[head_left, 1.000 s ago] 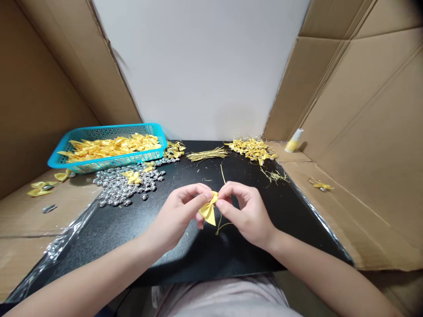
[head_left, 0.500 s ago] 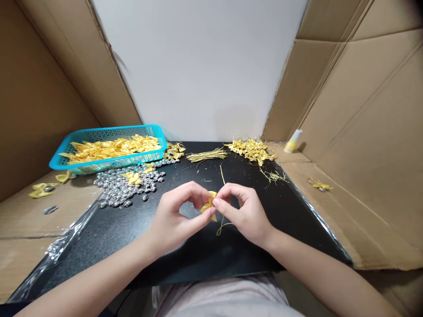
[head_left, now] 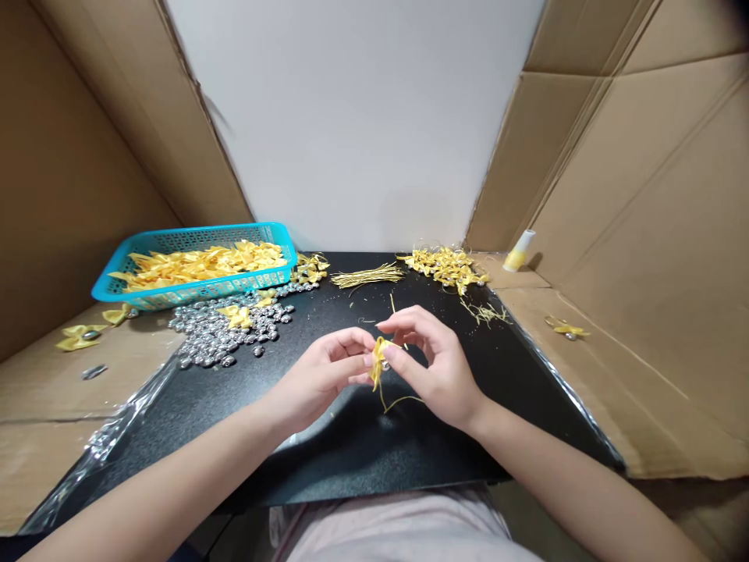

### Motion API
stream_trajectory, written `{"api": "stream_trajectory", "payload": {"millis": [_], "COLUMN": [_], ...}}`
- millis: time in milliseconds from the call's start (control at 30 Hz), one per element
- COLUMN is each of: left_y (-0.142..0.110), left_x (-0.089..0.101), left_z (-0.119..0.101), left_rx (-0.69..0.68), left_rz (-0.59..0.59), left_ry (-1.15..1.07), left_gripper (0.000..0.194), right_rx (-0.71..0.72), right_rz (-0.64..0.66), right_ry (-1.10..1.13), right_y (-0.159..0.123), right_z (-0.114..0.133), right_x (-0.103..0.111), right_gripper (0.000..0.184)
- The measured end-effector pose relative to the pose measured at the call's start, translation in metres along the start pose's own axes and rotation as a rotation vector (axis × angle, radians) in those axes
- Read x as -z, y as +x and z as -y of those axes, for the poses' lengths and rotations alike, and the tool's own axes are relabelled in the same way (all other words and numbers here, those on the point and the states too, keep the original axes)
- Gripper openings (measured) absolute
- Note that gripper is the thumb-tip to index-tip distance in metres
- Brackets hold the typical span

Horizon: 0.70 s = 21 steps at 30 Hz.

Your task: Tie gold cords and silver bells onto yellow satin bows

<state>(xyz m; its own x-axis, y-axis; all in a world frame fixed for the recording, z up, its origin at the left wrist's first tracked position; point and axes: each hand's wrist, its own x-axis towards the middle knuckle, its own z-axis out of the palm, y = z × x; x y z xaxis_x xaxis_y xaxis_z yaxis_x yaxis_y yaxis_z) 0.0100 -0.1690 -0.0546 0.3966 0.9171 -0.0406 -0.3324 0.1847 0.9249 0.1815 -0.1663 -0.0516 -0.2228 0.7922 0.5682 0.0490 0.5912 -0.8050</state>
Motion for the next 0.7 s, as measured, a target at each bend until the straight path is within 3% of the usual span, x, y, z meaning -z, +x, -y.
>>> {"api": "stream_trajectory", "payload": {"millis": [133,433,567,700], "left_y": [-0.0002,0.0013,-0.0025,-0.0076], "left_x": [0.0004,0.0014,0.0007,-0.0016], "left_z": [0.0006,-0.0011,-0.0043,-0.0082], "left_rx": [0.107,0.232,0.029,-0.178], "left_rz": [0.045,-0.003,-0.044,-0.068], "left_ry": [-0.065,-0.131,0.164,0.568], "left_gripper": [0.019,0.016,0.01,0.009], "right_rx": [0.008,-0.228,-0.341,-0.314], "right_rz": [0.029,-0.022,0.048,0.052], "right_ry": [-0.095,0.01,0.062,-0.021], "right_y": [0.0011,0.0027,0.003,0.0023], "right_z": [0.0031,0.0049,0.0038,0.0048], "right_x": [0.0,0.0013,-0.0007,-0.0029], "right_gripper": [0.008,0.012,0.011,0.011]}}
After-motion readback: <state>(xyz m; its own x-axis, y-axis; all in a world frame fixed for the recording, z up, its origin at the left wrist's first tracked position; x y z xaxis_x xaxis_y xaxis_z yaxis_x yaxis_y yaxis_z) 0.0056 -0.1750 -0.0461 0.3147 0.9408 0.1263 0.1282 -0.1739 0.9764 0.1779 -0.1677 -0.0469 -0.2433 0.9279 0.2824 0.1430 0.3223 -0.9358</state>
